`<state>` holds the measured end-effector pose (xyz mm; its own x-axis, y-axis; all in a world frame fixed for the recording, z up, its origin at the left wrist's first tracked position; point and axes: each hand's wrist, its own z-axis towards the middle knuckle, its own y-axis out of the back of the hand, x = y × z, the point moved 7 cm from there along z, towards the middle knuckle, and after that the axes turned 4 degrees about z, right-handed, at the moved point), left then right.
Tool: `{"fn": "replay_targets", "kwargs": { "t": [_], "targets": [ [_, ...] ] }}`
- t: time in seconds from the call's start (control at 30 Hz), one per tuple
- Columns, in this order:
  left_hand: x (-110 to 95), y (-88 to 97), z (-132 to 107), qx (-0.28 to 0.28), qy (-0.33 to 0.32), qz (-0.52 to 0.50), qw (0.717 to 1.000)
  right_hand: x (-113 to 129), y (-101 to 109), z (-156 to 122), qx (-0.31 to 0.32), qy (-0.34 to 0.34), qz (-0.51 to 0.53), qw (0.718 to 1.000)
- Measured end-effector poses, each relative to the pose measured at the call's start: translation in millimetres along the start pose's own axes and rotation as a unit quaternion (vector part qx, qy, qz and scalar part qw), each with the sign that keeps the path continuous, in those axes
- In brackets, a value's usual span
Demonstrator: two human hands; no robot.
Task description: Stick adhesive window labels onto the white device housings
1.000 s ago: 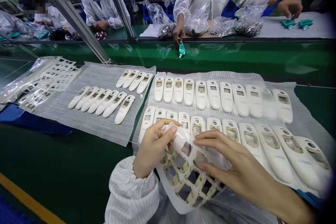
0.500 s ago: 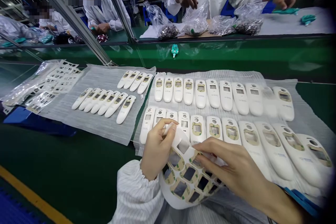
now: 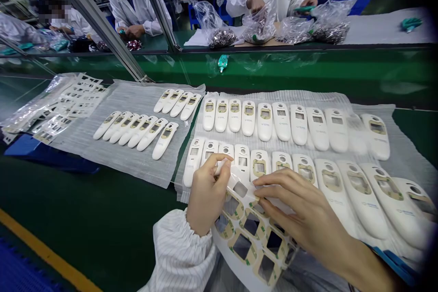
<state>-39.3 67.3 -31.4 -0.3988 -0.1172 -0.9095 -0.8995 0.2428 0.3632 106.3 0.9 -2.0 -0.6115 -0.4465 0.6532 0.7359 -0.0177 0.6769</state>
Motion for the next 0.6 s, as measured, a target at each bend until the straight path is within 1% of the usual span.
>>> {"fn": "replay_targets", "kwargs": {
  "t": [0.1,0.23,0.3,0.37,0.43,0.5,0.6],
  "targets": [
    [-0.9,1.2,-2.2,-0.009,-0.012,0.018,1.0,-5.8,-0.5,3.6,0.013,-0.047,0.026,0.998],
    [-6.1,4.9,-5.3,-0.035,-0.045,0.043,0.997,-18.0,-8.1,3.3,0.081,-0.141,0.089,0.983],
    [-6.6,3.0,-5.9,-0.021,-0.045,0.025,0.998,-22.6,-9.5,1.9,0.091,-0.168,0.104,0.976],
    [-4.6,-0.9,-5.7,0.01,-0.029,-0.012,0.999,-24.0,-7.3,1.5,0.073,-0.163,0.099,0.979],
    [-1.7,-4.0,-5.3,0.036,-0.009,-0.041,0.998,-22.0,-5.2,1.2,0.051,-0.137,0.088,0.985],
    [2.9,-4.6,-4.8,0.045,0.019,-0.058,0.997,-19.6,-4.8,-0.2,0.04,-0.118,0.085,0.989],
    [10.0,-4.1,-4.8,0.044,0.061,-0.094,0.993,-16.2,-6.9,-2.5,0.041,-0.113,0.108,0.987]
  ]
}}
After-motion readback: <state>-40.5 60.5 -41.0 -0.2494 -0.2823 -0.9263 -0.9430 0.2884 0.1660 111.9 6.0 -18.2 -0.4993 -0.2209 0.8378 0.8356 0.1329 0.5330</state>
